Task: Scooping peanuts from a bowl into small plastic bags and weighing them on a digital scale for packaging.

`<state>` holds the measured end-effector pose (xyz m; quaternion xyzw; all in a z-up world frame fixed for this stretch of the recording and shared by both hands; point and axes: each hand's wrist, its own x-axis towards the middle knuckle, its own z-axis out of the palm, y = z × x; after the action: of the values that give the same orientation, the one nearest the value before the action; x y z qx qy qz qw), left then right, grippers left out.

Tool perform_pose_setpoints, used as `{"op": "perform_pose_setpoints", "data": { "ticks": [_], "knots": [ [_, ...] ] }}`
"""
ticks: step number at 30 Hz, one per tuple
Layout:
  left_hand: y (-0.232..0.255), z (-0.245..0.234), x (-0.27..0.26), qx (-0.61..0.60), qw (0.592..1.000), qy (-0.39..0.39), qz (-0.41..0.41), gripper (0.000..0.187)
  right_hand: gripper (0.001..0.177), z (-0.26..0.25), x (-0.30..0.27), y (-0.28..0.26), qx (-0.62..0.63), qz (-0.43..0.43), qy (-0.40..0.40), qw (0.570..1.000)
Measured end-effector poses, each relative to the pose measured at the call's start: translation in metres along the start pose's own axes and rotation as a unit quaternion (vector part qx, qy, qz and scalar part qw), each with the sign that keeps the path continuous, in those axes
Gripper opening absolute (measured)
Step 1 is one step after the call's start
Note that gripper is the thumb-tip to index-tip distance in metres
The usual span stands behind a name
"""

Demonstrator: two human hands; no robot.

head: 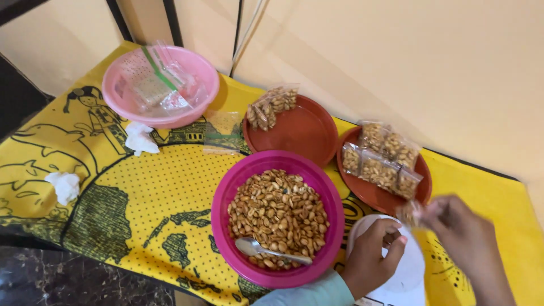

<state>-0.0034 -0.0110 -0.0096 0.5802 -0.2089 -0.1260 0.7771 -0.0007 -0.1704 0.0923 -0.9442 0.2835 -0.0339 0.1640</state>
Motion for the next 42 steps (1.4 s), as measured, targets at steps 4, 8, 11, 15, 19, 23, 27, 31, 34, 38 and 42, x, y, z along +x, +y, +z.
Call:
{"op": "perform_pose_setpoints", "data": {
  "ticks": [4, 8, 11, 15, 19, 23, 27, 31, 34, 38, 42],
  "knots": [
    [-0.009, 0.004, 0.0, -0.052, 0.997, -0.059, 0.01, 0.019, 0.018, 0.045, -0.042, 0.066, 0.212, -0.022, 0.04, 0.976],
    [-0.031, 0.01, 0.001, 0.013, 0.997, -0.074, 0.017, 0.021, 0.011, 0.062, -0.083, 0.063, 0.25, -0.08, 0.126, 0.957],
    [-0.028, 0.007, 0.001, 0.007, 0.997, -0.082, 0.01, 0.017, 0.015, 0.069, -0.097, 0.05, 0.321, -0.049, 0.143, 0.935],
    [-0.014, 0.003, 0.0, 0.037, 0.995, -0.078, -0.045, 0.026, 0.029, 0.085, -0.101, 0.052, 0.452, -0.018, 0.146, 0.88],
    [-0.021, 0.002, 0.001, 0.044, 0.994, -0.094, 0.023, 0.022, 0.039, 0.088, -0.105, 0.041, 0.453, 0.027, 0.163, 0.876],
    [-0.019, 0.001, 0.002, 0.025, 0.994, -0.11, -0.004, 0.02, 0.042, 0.087, -0.105, 0.046, 0.447, 0.022, 0.157, 0.88],
    [-0.022, -0.004, 0.006, -0.023, 0.991, -0.131, -0.012, 0.012, 0.043, 0.084, -0.105, 0.047, 0.453, -0.001, 0.148, 0.879],
    [-0.022, -0.005, 0.007, -0.008, 0.99, -0.14, 0.002, 0.014, 0.038, 0.081, -0.107, 0.044, 0.456, -0.021, 0.149, 0.877],
    [-0.018, -0.006, 0.005, 0.036, 0.984, -0.166, 0.053, 0.015, 0.041, 0.073, -0.112, 0.034, 0.445, 0.006, 0.139, 0.885],
    [-0.014, -0.005, 0.002, 0.153, 0.972, -0.163, 0.078, 0.014, 0.049, 0.076, -0.119, 0.024, 0.401, -0.029, 0.174, 0.899],
    [-0.013, 0.0, -0.001, 0.228, 0.96, -0.112, 0.12, 0.01, 0.043, 0.089, -0.12, 0.013, 0.347, -0.098, 0.26, 0.896]
  ]
}}
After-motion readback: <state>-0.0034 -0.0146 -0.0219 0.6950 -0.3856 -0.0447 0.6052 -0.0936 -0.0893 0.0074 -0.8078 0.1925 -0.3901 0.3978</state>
